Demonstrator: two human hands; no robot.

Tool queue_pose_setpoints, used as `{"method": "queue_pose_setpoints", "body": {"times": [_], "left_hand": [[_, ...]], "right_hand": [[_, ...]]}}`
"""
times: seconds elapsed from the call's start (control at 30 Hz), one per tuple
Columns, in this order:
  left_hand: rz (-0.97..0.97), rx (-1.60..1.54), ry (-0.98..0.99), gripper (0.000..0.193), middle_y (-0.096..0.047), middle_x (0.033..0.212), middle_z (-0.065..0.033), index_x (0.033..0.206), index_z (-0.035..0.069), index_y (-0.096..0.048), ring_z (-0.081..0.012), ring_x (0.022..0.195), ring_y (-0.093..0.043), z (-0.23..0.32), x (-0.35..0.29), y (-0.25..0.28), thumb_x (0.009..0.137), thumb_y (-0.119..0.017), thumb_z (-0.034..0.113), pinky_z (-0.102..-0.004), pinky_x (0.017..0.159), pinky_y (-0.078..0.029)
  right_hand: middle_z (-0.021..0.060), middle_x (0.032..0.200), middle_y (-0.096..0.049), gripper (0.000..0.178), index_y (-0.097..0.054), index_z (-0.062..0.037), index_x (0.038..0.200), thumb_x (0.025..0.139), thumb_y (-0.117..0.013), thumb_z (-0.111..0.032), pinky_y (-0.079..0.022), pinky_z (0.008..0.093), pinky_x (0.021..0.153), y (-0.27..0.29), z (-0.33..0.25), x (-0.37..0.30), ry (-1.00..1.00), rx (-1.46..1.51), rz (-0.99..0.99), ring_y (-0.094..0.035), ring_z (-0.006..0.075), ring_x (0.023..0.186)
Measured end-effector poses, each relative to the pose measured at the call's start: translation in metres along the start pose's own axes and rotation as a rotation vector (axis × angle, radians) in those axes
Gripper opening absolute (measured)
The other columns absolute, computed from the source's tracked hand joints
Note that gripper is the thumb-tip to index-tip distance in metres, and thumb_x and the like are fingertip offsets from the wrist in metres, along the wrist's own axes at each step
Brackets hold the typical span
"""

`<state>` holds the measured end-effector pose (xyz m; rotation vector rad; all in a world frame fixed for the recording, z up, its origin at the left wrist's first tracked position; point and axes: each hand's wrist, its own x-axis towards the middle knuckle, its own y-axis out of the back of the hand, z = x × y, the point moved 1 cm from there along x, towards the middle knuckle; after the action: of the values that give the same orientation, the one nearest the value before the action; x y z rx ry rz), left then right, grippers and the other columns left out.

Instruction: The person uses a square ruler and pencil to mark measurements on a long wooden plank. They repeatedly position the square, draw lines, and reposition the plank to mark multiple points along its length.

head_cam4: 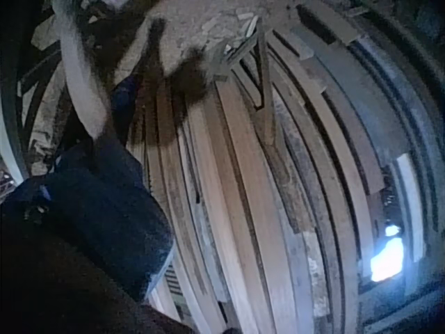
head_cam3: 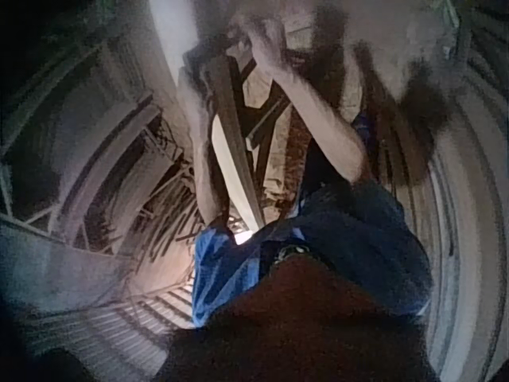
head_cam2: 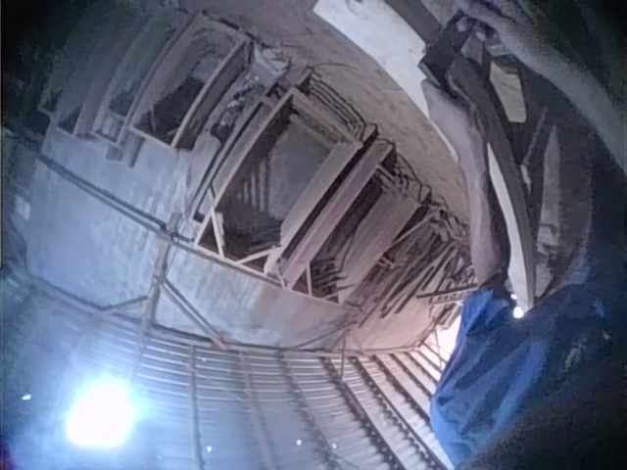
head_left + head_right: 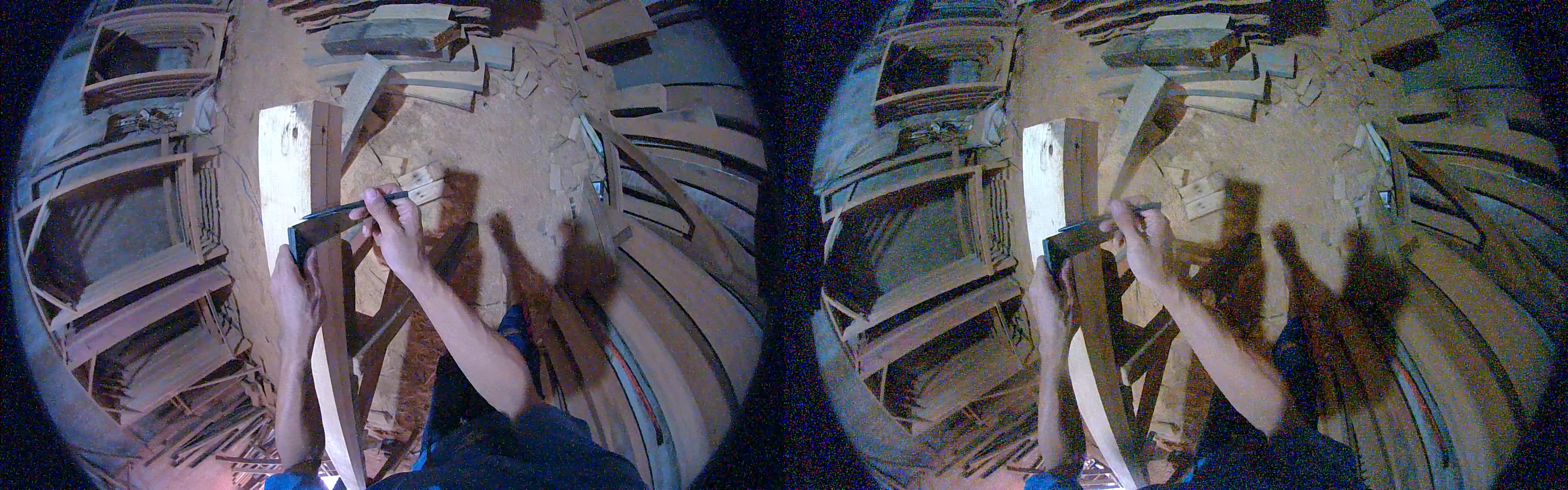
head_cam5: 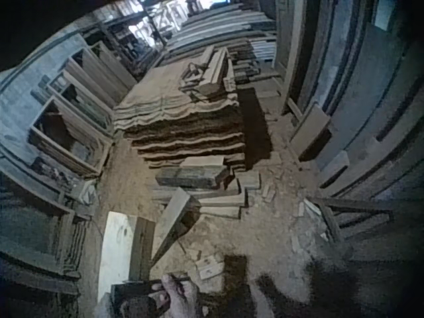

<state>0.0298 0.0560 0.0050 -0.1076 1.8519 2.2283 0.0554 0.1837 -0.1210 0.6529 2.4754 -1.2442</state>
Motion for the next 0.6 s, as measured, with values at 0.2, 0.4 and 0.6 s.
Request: {"method": "queue_pose_setpoints", "body": {"times": [0.2, 0.4, 0.6], "left_hand": [[-0.008, 0.037, 0.026, 0.025, -0.061, 0.084, -0.0298, 0.096, -0.003, -0.051, -0.0498, 0.08, -0.061, 0.001, -0.001, 0.002, 0.102, -0.057, 0.02, -0.0517, 0.068, -0.046], [-0.012, 0.056, -0.001, 0.024, -0.061, 0.084, -0.0295, 0.096, -0.003, -0.051, -0.0497, 0.08, -0.061, 0.003, 0.0, 0.001, 0.102, -0.057, 0.02, -0.0516, 0.068, -0.046], [0.027, -0.013, 0.004, 0.021, -0.066, 0.087, -0.0256, 0.099, -0.002, -0.055, -0.0409, 0.082, -0.066, -0.001, 0.001, -0.002, 0.101, -0.056, 0.019, -0.0454, 0.073, -0.05]], "right_hand": [[0.0029, 0.081, -0.07, 0.024, -0.063, -0.0073, 0.097, 0.103, -0.06, -0.031, -0.044, 0.0215, 0.057, 0.04, 0.019, 0.011, 0.008, -0.125, 0.195, -0.052, 0.0043, 0.061], [0.0047, 0.075, -0.069, 0.02, -0.067, -0.0039, 0.094, 0.101, -0.063, -0.022, -0.048, 0.0297, 0.06, 0.016, 0.0, 0.007, 0.347, -0.572, 0.211, -0.057, 0.0083, 0.063], [0.0039, 0.075, -0.067, 0.021, -0.065, -0.0057, 0.098, 0.103, -0.061, -0.026, -0.047, 0.0253, 0.051, -0.03, -0.059, -0.022, 0.217, -0.079, -0.1, -0.058, 0.0069, 0.062]]}}
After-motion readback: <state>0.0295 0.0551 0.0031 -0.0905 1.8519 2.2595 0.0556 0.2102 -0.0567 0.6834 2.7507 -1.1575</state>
